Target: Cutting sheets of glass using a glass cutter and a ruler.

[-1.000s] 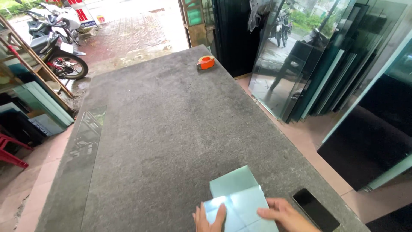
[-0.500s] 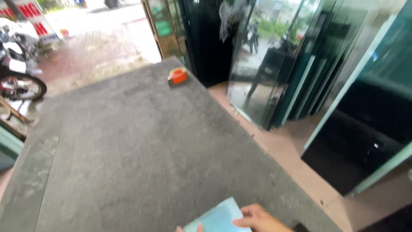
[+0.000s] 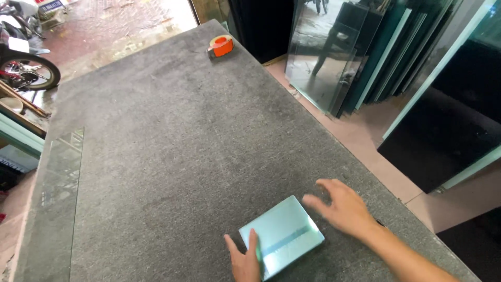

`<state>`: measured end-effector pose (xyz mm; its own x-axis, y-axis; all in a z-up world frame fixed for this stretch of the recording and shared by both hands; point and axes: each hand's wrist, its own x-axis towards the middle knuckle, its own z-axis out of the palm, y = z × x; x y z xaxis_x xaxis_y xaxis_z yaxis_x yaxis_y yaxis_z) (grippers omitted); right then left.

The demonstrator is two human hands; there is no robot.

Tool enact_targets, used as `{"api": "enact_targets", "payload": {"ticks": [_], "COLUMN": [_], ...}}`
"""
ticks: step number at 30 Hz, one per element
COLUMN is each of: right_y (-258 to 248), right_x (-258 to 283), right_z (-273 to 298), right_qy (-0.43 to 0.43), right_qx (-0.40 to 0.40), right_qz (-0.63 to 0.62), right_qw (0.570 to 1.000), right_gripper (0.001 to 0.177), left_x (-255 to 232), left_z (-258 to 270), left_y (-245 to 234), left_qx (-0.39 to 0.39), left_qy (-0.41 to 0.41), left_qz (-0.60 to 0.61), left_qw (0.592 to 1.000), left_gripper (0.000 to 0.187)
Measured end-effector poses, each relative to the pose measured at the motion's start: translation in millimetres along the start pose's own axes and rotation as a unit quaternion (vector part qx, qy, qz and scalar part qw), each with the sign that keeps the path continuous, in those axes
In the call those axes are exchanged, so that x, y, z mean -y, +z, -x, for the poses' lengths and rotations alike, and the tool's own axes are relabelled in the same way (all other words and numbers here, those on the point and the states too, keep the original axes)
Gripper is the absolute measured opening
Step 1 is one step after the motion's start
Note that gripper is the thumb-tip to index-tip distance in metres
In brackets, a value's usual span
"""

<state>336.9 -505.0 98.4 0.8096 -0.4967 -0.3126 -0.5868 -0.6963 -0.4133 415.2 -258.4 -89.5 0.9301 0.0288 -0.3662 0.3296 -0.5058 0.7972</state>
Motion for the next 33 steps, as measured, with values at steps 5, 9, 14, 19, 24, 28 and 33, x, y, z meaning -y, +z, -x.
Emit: {"api": "enact_targets", "payload": {"ticks": [5,9,14,19,24,28,33], "right_y": [72,92,84,88,72,84,79], "right_x": [-57,-26,-29,-65,-42,-39,-18], "right_z": [-45,-26,-22,-23,-28,-38,-23], "right_qy": [0.158,0.111,0.042,0.148,0.126,0.146,0.092], "right_qx": [0.189,0.242,0.304,0.247,0.235,0.302,0.286], "right_qz": [-0.539,-0.450,-0.538,-0.564,-0.538,-0.564,-0.548], "right_qw": [0.805,0.852,0.785,0.774,0.799,0.755,0.781], "right_gripper": [0.097,0.102,0.108,0.111,0.115,0.115,0.103], "left_x": [-8,-41,-84,-10,-35,-41,-72], "left_z": [-2,17,50,22,48,50,63], "left_y": [4,4,-20,-20,-33,-17,-17], "left_qx": [0.047,0.095,0.091,0.054,0.080,0.137,0.087], "left_qy": [-0.179,-0.137,-0.209,-0.168,-0.202,-0.169,-0.217], "left_qz": [0.396,0.408,0.309,0.353,0.331,0.342,0.298], "left_qw": [0.899,0.898,0.923,0.919,0.918,0.914,0.925], "left_gripper": [0.099,0.091,0.093,0.104,0.110,0.109,0.107]}}
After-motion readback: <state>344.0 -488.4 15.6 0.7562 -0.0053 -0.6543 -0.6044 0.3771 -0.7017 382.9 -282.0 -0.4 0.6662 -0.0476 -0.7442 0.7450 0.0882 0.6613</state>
